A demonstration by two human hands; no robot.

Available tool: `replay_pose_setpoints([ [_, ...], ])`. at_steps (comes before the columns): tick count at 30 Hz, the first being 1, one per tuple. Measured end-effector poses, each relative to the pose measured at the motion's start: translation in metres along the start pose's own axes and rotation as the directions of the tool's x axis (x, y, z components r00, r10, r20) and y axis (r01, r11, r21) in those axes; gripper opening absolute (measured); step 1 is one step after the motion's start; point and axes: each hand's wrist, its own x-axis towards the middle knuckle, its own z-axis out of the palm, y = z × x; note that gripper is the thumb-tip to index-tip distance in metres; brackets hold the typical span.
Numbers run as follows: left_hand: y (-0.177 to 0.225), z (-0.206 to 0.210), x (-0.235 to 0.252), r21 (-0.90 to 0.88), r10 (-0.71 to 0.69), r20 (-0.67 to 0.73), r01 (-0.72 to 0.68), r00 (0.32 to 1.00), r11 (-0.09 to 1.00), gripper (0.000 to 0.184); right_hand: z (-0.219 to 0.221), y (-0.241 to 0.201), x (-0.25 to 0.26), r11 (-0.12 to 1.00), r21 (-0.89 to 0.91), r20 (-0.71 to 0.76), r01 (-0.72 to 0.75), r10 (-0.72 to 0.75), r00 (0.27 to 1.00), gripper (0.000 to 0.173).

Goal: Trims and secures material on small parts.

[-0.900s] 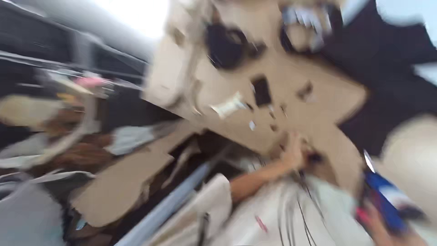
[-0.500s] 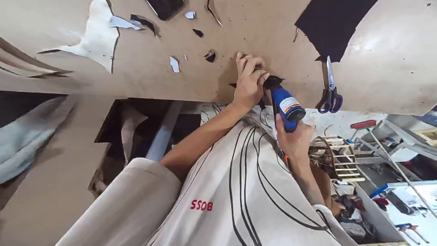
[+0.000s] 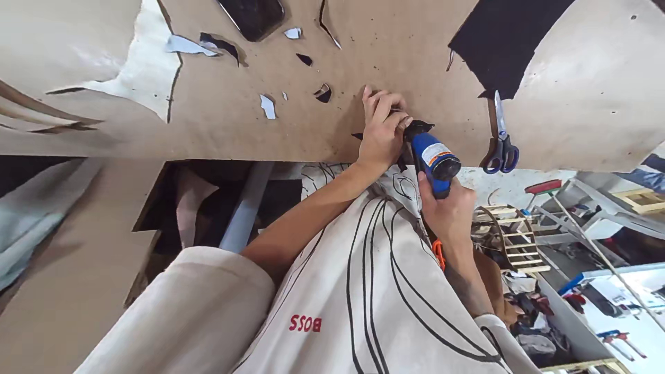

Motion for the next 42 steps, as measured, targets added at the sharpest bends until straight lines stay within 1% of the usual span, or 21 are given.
replay_pose_setpoints([
  [2, 0.001, -0.005, 0.001, -0.010, -0.004, 0.033, 0.005, 0.999, 1.000, 0.017, -0.018, 0.007, -0.002, 0.999, -0.038, -0.062, -0.001, -0.002, 0.998, 0.034],
  [4, 0.004, -0.012, 0.001, -0.018, -0.007, 0.119, 0.009, 0.993, 1.000, 0.020, -0.042, 0.020, 0.000, 0.985, -0.163, -0.127, -0.050, 0.029, 0.992, 0.040],
  [6, 0.005, -0.020, 0.003, 0.014, 0.023, 0.148, -0.026, 0.989, 1.000, 0.024, -0.062, 0.044, 0.012, 0.957, -0.274, -0.165, -0.099, 0.055, 0.985, 0.045],
  [9, 0.017, -0.041, -0.006, 0.258, 0.065, 0.137, -0.099, 0.988, 0.961, 0.045, -0.079, 0.099, 0.044, 0.946, -0.316, -0.116, -0.067, 0.031, 0.993, 0.063],
  [11, 0.026, -0.048, -0.023, 0.364, 0.028, 0.159, -0.085, 0.987, 0.928, 0.053, -0.080, 0.133, 0.069, 0.948, -0.316, -0.068, -0.049, 0.029, 0.997, 0.069],
  [13, 0.031, -0.045, -0.041, 0.374, -0.031, 0.203, -0.049, 0.979, 0.926, 0.051, -0.075, 0.152, 0.087, 0.949, -0.315, -0.055, -0.033, 0.017, 0.998, 0.070],
  [15, 0.030, -0.032, -0.053, 0.330, -0.014, 0.181, -0.047, 0.983, 0.943, 0.040, -0.075, 0.147, 0.097, 0.946, -0.323, -0.071, 0.028, -0.054, 0.996, 0.065],
  [17, 0.032, -0.018, -0.062, 0.306, 0.026, 0.133, -0.066, 0.991, 0.950, 0.028, -0.078, 0.120, 0.094, 0.935, -0.282, -0.024, 0.215, -0.231, 0.973, 0.051],
  [18, 0.031, -0.013, -0.066, 0.312, 0.046, 0.100, -0.075, 0.994, 0.947, 0.025, -0.075, 0.102, 0.091, 0.919, -0.215, 0.052, 0.329, -0.326, 0.944, 0.046],
  [19, 0.029, -0.008, -0.068, 0.330, 0.067, 0.065, -0.085, 0.996, 0.940, 0.025, -0.065, 0.085, 0.089, 0.890, -0.119, 0.148, 0.440, -0.422, 0.894, 0.042],
  [20, 0.026, -0.005, -0.069, 0.345, 0.089, 0.037, -0.097, 0.995, 0.934, 0.026, -0.048, 0.071, 0.090, 0.839, -0.012, 0.208, 0.545, -0.531, 0.822, 0.039],
  [22, 0.016, 0.000, -0.072, 0.343, 0.144, -0.021, -0.128, 0.989, 0.931, 0.027, -0.008, 0.054, 0.095, 0.703, 0.115, 0.266, 0.702, -0.702, 0.660, 0.037],
  [23, 0.012, 0.001, -0.073, 0.350, 0.161, -0.038, -0.138, 0.986, 0.927, 0.025, 0.010, 0.050, 0.099, 0.651, 0.140, 0.276, 0.746, -0.749, 0.602, 0.037],
  [24, 0.011, 0.002, -0.074, 0.360, 0.174, -0.053, -0.144, 0.983, 0.922, 0.022, 0.025, 0.049, 0.103, 0.616, 0.149, 0.264, 0.774, -0.779, 0.569, 0.034],
  [25, 0.010, 0.002, -0.074, 0.375, 0.187, -0.067, -0.149, 0.980, 0.915, 0.020, 0.036, 0.050, 0.106, 0.601, 0.163, 0.242, 0.783, -0.793, 0.559, 0.029],
  [28, 0.006, 0.008, -0.075, 0.444, 0.257, -0.116, -0.182, 0.959, 0.877, 0.014, 0.046, 0.050, 0.110, 0.623, 0.195, 0.196, 0.758, -0.782, 0.592, 0.021],
  [31, 0.003, 0.011, -0.072, 0.503, 0.310, -0.162, -0.192, 0.937, 0.843, 0.017, 0.050, 0.052, 0.111, 0.614, 0.147, 0.138, 0.776, -0.789, 0.598, 0.022],
  [34, -0.001, 0.011, -0.068, 0.440, 0.306, -0.197, -0.195, 0.931, 0.877, 0.012, 0.056, 0.053, 0.111, 0.576, 0.056, 0.094, 0.815, -0.816, 0.571, 0.028],
  [36, -0.004, 0.010, -0.065, 0.388, 0.291, -0.200, -0.197, 0.936, 0.900, 0.009, 0.056, 0.051, 0.113, 0.520, 0.010, 0.117, 0.854, -0.849, 0.516, 0.027],
  [38, -0.004, 0.009, -0.063, 0.370, 0.261, -0.182, -0.180, 0.948, 0.911, 0.008, 0.053, 0.049, 0.117, 0.436, -0.022, 0.163, 0.900, -0.887, 0.433, 0.025],
  [42, -0.003, 0.009, -0.057, 0.263, 0.189, -0.189, -0.136, 0.964, 0.955, 0.008, 0.052, 0.053, 0.135, 0.215, -0.073, 0.162, 0.974, -0.961, 0.225, 0.027],
])
